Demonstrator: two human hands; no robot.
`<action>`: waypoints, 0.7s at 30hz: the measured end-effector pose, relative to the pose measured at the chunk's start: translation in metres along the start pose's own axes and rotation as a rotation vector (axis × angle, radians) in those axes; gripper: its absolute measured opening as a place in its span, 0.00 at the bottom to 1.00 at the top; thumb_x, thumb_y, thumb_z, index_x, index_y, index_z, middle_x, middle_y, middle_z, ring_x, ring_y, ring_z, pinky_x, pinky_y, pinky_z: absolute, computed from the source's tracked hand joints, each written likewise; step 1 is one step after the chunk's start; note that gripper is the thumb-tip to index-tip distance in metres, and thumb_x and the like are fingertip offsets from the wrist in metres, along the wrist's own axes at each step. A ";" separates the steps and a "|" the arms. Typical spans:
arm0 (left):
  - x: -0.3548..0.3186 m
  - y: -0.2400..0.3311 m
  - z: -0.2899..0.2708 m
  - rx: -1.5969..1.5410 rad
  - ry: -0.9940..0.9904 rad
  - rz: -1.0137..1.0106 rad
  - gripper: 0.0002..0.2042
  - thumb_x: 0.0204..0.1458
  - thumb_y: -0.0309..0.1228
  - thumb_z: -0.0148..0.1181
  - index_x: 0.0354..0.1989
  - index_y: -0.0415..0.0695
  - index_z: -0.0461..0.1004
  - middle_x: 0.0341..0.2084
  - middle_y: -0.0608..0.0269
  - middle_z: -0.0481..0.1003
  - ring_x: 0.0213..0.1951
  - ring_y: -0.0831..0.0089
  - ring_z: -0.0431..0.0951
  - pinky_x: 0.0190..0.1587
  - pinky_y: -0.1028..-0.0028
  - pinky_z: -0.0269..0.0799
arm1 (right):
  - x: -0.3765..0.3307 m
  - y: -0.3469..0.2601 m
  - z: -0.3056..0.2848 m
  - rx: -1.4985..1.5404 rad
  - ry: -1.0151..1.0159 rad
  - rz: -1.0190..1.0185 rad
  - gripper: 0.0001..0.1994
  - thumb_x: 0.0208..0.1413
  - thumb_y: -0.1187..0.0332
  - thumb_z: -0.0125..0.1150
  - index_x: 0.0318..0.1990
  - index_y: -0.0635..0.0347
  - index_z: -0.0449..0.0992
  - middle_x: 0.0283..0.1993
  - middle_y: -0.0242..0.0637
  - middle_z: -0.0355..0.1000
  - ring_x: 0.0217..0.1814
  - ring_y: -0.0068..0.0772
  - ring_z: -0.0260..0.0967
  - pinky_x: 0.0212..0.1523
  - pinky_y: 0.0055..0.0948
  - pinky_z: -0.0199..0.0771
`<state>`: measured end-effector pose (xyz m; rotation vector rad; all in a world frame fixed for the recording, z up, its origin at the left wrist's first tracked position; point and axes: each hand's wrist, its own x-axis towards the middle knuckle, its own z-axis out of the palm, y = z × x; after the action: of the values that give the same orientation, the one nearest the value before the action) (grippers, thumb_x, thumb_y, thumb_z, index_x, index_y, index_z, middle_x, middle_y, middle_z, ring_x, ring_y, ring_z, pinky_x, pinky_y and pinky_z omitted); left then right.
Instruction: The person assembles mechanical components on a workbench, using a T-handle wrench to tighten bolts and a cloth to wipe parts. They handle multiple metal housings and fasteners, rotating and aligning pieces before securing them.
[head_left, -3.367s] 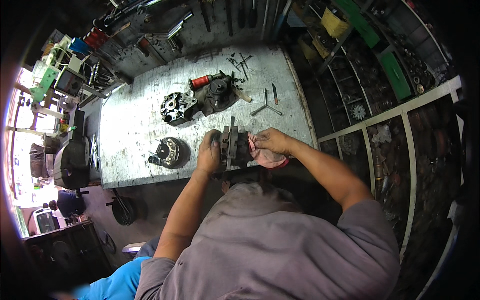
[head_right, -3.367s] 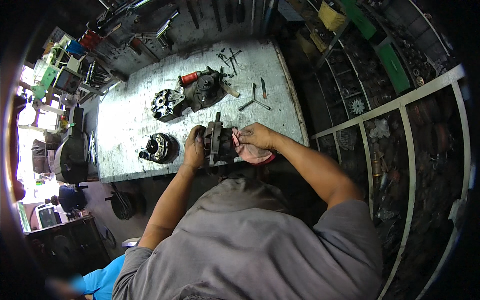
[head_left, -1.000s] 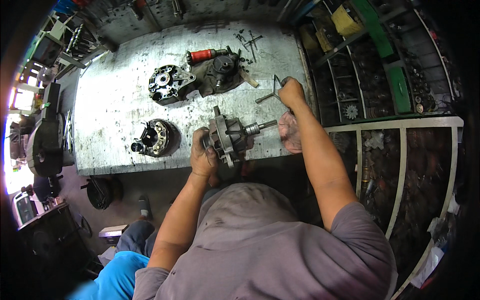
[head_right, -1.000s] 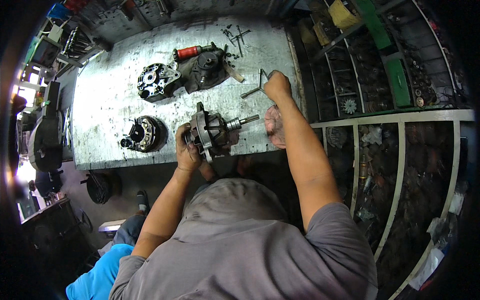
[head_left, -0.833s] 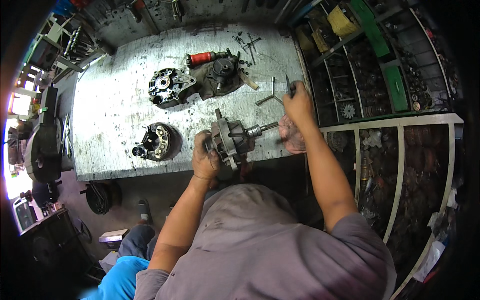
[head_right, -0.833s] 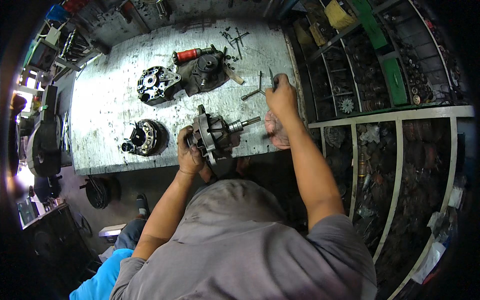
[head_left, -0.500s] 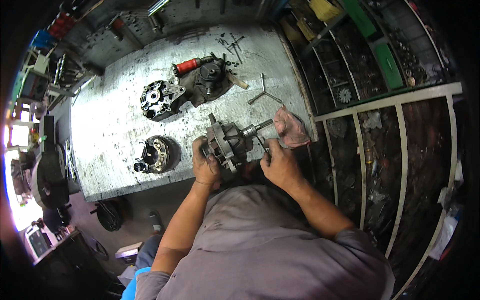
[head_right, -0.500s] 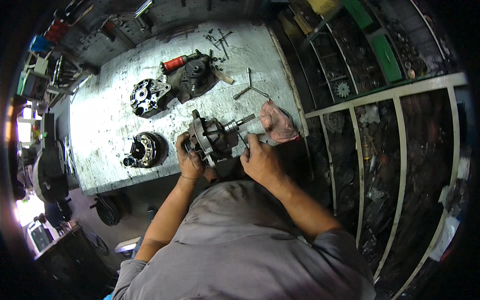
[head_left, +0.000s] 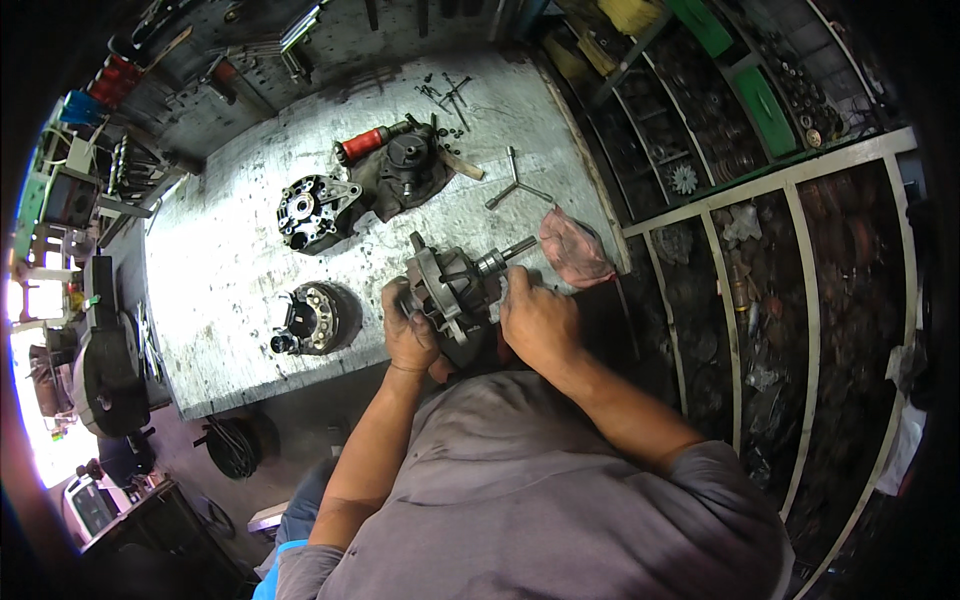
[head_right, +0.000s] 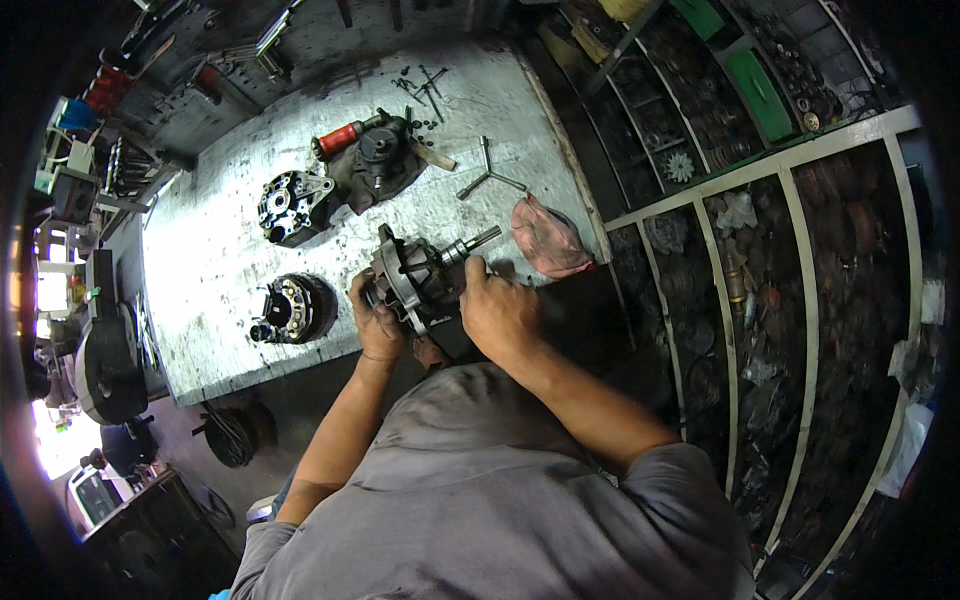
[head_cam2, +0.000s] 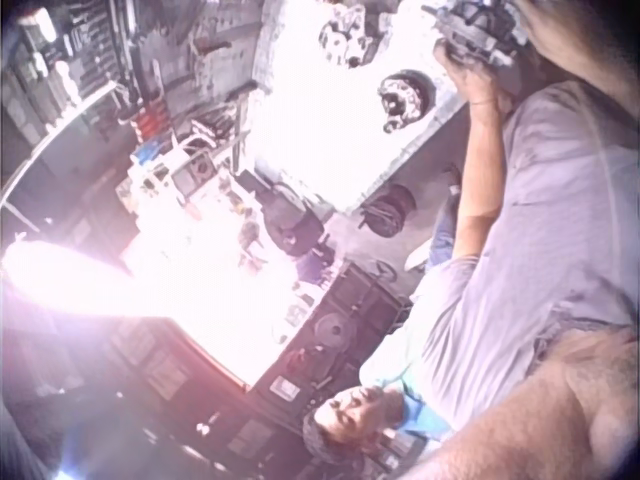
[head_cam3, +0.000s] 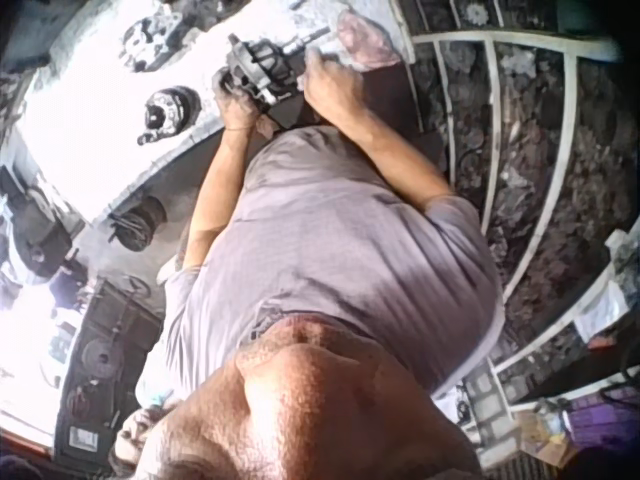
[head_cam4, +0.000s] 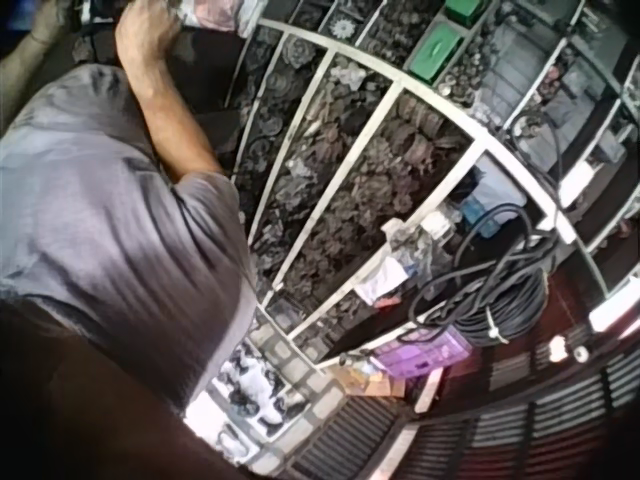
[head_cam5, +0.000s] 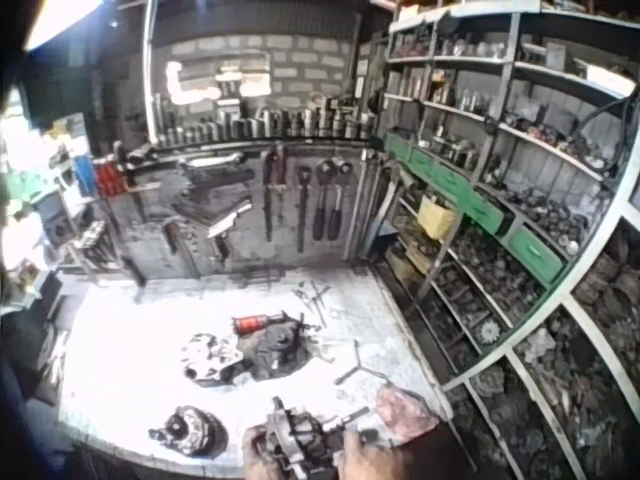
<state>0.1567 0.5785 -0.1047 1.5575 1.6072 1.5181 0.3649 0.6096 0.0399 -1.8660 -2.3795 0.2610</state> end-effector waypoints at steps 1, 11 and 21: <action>0.000 0.000 0.001 0.005 0.011 0.015 0.37 0.70 0.64 0.42 0.67 0.40 0.61 0.55 0.41 0.70 0.54 0.44 0.76 0.59 0.54 0.72 | 0.006 -0.002 0.001 -0.038 0.009 -0.018 0.17 0.60 0.63 0.68 0.50 0.59 0.71 0.25 0.46 0.79 0.28 0.54 0.82 0.30 0.52 0.82; 0.005 0.008 0.007 0.069 0.065 -0.040 0.37 0.68 0.66 0.40 0.64 0.41 0.64 0.51 0.40 0.74 0.47 0.37 0.80 0.51 0.50 0.76 | -0.015 0.024 0.015 0.105 0.037 -0.069 0.11 0.60 0.67 0.66 0.43 0.59 0.70 0.22 0.48 0.77 0.27 0.58 0.81 0.31 0.56 0.80; 0.003 0.006 0.007 0.032 0.034 -0.074 0.40 0.67 0.70 0.39 0.64 0.40 0.63 0.52 0.40 0.73 0.52 0.40 0.78 0.57 0.52 0.73 | -0.043 0.040 0.022 0.209 0.029 0.030 0.08 0.62 0.69 0.64 0.44 0.59 0.74 0.22 0.49 0.77 0.26 0.59 0.79 0.30 0.56 0.79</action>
<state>0.1645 0.5829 -0.1006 1.4792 1.6965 1.4945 0.4088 0.5757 0.0111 -1.7977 -2.2109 0.4636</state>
